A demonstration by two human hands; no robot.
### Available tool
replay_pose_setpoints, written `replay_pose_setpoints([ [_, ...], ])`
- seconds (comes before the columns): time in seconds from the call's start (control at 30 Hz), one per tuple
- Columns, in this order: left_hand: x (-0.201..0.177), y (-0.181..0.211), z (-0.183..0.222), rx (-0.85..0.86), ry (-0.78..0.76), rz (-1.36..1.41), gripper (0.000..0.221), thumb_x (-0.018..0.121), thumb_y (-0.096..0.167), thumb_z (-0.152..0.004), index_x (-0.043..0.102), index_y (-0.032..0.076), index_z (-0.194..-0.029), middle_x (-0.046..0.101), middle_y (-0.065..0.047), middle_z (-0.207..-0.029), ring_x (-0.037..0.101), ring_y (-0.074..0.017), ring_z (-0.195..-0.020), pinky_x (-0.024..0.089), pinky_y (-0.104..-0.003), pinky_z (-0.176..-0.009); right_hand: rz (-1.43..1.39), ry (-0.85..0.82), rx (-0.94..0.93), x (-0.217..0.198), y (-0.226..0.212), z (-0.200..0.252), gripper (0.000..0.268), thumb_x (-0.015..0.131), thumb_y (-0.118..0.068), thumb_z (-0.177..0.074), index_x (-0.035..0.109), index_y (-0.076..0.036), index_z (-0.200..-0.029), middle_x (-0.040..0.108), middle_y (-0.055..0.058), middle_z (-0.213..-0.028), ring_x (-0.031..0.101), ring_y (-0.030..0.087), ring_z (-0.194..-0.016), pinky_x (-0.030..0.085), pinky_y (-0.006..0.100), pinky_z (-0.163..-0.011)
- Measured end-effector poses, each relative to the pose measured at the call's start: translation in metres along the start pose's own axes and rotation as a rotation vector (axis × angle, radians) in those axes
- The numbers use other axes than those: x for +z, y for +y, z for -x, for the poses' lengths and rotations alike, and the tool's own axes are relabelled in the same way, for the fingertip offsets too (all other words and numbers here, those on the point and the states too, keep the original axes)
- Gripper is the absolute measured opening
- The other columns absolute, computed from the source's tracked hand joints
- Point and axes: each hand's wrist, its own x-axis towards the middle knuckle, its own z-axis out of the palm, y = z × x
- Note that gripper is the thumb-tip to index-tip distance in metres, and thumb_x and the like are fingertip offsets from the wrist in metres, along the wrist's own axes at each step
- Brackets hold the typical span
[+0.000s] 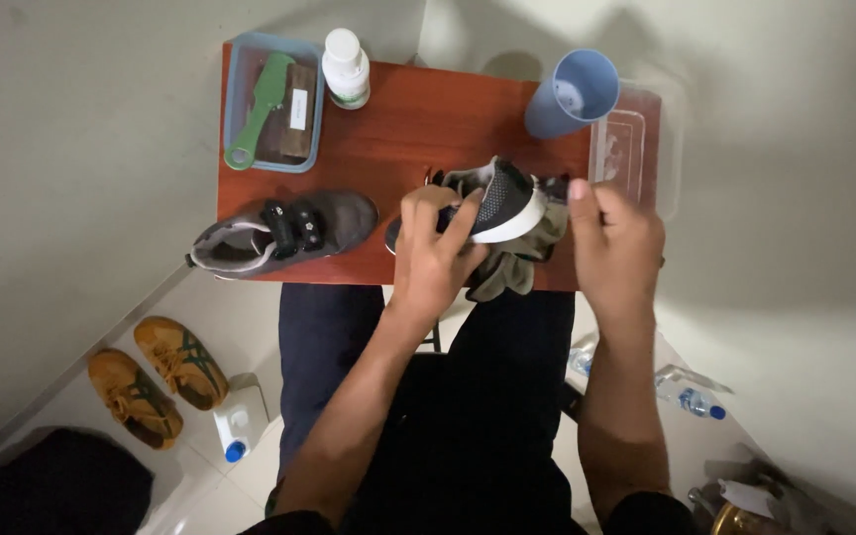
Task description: A person is seen refurbishing a black shoe by applying a liquid treatment to the sole with a brush and then buffing it with a cloth on a low table.
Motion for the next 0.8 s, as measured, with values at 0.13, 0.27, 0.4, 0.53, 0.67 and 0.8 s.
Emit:
replay_pose_setpoints([
  [0.13, 0.000, 0.005, -0.003, 0.003, -0.022, -0.032, 0.061, 0.087, 0.009, -0.073, 0.067, 0.011, -0.131, 0.053, -0.009, -0.116, 0.055, -0.0362, -0.116, 0.057, -0.046, -0.092, -0.001, 0.004, 0.008, 0.007, -0.001, 0.005, 0.049, 0.057, -0.027, -0.116, 0.053, -0.009, -0.070, 0.040, 0.006, -0.055, 0.039, 0.018, -0.056, 0.035, 0.031, -0.058],
  [0.27, -0.002, 0.008, -0.002, -0.029, -0.098, -0.124, 0.064, 0.088, 0.013, -0.072, 0.067, 0.012, -0.132, 0.054, -0.011, -0.119, 0.057, -0.0361, -0.117, 0.058, -0.044, -0.090, -0.018, -0.032, 0.048, 0.004, 0.009, 0.020, 0.041, 0.055, -0.026, -0.115, 0.054, -0.007, -0.079, 0.045, 0.009, -0.063, 0.043, 0.022, -0.063, 0.038, 0.035, -0.062],
  [0.4, -0.003, 0.011, -0.004, -0.037, -0.167, -0.203, 0.067, 0.089, 0.017, -0.070, 0.067, 0.014, -0.133, 0.056, -0.012, -0.121, 0.058, -0.0360, -0.118, 0.060, -0.043, -0.088, -0.028, -0.040, 0.086, 0.010, 0.011, 0.023, 0.034, 0.054, -0.025, -0.115, 0.055, -0.005, -0.087, 0.050, 0.013, -0.071, 0.048, 0.027, -0.070, 0.041, 0.039, -0.066],
  [0.53, -0.004, 0.005, -0.009, -0.060, -0.214, -0.266, 0.069, 0.090, 0.019, -0.069, 0.067, 0.015, -0.134, 0.056, -0.012, -0.123, 0.059, -0.0360, -0.119, 0.060, -0.042, -0.086, -0.039, -0.066, 0.109, 0.015, 0.022, 0.010, 0.030, 0.053, -0.024, -0.114, 0.055, -0.004, -0.092, 0.053, 0.015, -0.076, 0.051, 0.030, -0.075, 0.043, 0.041, -0.069],
  [0.67, -0.007, 0.002, -0.009, -0.087, -0.294, -0.359, 0.072, 0.091, 0.023, -0.068, 0.066, 0.017, -0.135, 0.057, -0.013, -0.126, 0.060, -0.0359, -0.120, 0.061, -0.041, -0.084, -0.058, -0.098, 0.151, 0.026, 0.028, 0.006, 0.025, 0.051, -0.023, -0.113, 0.056, -0.003, -0.100, 0.058, 0.019, -0.084, 0.056, 0.034, -0.082, 0.045, 0.045, -0.073],
  [0.8, -0.004, -0.002, -0.017, -0.114, -0.363, -0.451, 0.075, 0.092, 0.027, -0.066, 0.066, 0.018, -0.136, 0.059, -0.014, -0.129, 0.062, -0.0357, -0.121, 0.063, -0.039, -0.082, -0.074, -0.129, 0.184, 0.045, 0.025, 0.003, 0.023, 0.050, -0.022, -0.112, 0.057, -0.001, -0.108, 0.063, 0.022, -0.092, 0.061, 0.038, -0.089, 0.048, 0.048, -0.078],
])
